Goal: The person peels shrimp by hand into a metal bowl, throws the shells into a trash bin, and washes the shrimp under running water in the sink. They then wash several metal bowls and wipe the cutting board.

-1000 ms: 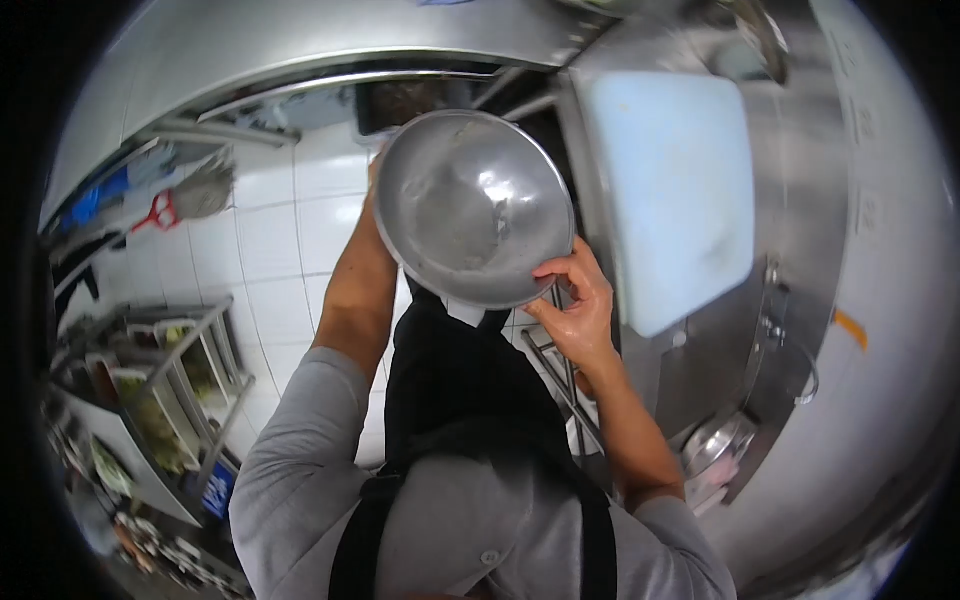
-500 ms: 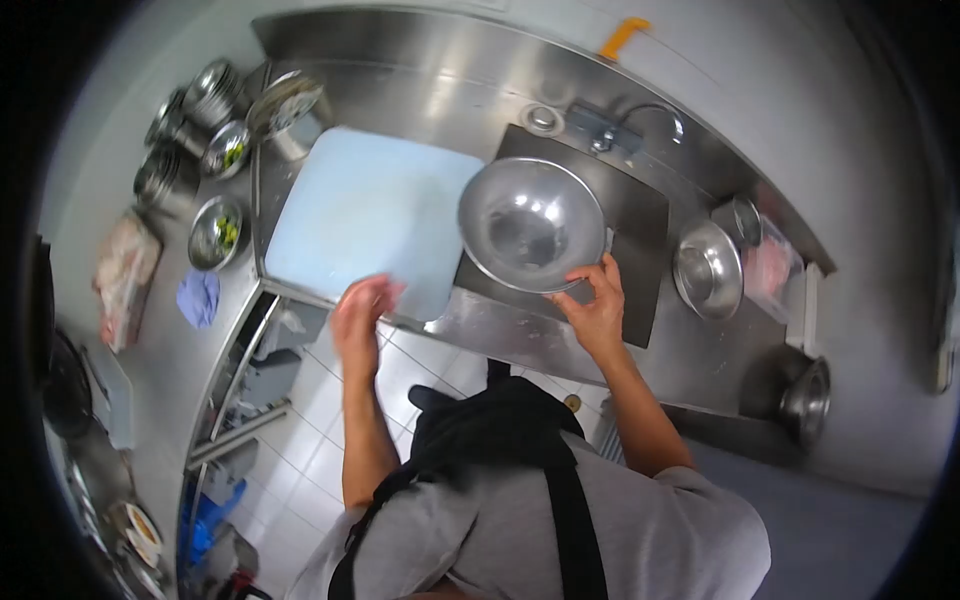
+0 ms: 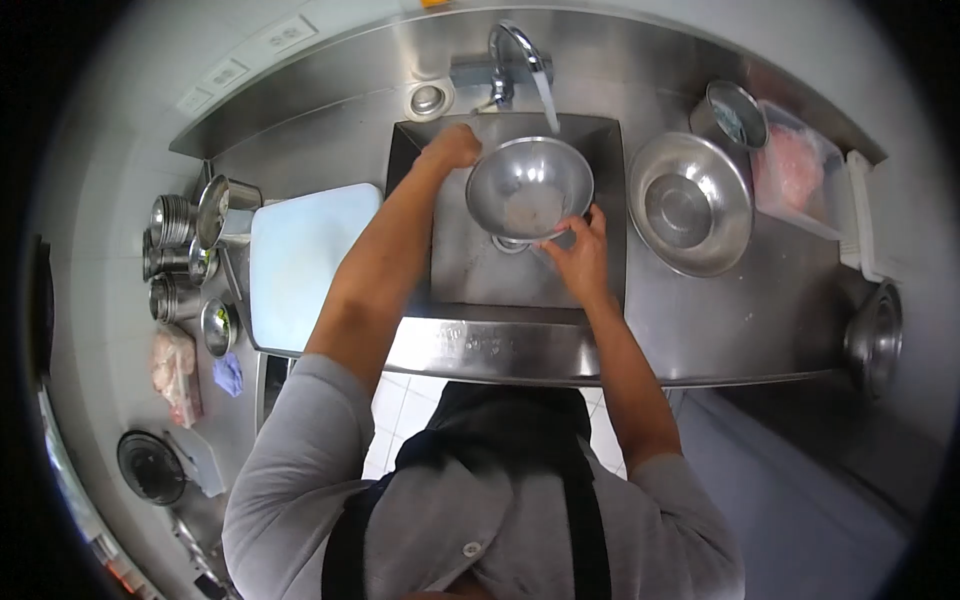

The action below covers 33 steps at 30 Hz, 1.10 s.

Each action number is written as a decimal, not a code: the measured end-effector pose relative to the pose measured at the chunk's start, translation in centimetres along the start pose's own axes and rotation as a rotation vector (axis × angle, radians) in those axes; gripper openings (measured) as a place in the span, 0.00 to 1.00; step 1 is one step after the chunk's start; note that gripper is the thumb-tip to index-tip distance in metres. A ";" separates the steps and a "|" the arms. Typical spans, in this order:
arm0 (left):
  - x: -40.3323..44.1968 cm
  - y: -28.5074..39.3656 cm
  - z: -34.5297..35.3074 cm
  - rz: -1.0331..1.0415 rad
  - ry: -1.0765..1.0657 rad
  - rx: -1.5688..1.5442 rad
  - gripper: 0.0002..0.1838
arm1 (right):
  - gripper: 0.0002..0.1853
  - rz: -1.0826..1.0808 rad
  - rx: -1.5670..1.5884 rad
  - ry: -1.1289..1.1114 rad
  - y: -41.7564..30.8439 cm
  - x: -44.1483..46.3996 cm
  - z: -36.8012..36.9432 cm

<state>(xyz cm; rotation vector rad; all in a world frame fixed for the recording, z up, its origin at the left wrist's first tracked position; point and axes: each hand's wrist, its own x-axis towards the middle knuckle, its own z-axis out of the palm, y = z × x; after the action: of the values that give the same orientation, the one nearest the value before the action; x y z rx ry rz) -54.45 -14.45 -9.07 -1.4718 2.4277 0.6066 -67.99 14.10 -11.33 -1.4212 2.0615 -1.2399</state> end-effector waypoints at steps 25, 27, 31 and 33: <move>-11.2 2.3 10.8 -0.510 -0.250 -1.534 0.55 | 0.30 0.409 -0.115 -0.211 1.5 2.2 1.4; -7.1 3.7 13.0 -0.366 -0.024 -1.260 0.56 | 0.34 0.619 0.055 -0.199 3.7 1.7 3.4; 0.3 8.1 11.5 -0.104 -0.086 -0.342 0.42 | 0.40 0.907 0.481 -0.169 5.7 0.6 6.7; 3.9 7.4 13.6 0.106 -0.108 -0.147 0.34 | 0.34 0.814 0.553 -0.124 4.5 -0.4 8.1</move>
<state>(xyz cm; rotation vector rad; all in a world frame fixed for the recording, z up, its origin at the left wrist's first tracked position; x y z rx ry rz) -62.91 -8.16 -21.06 -1.3315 2.4343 0.8810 -64.89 11.20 -19.58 -0.3319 1.7145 -1.1612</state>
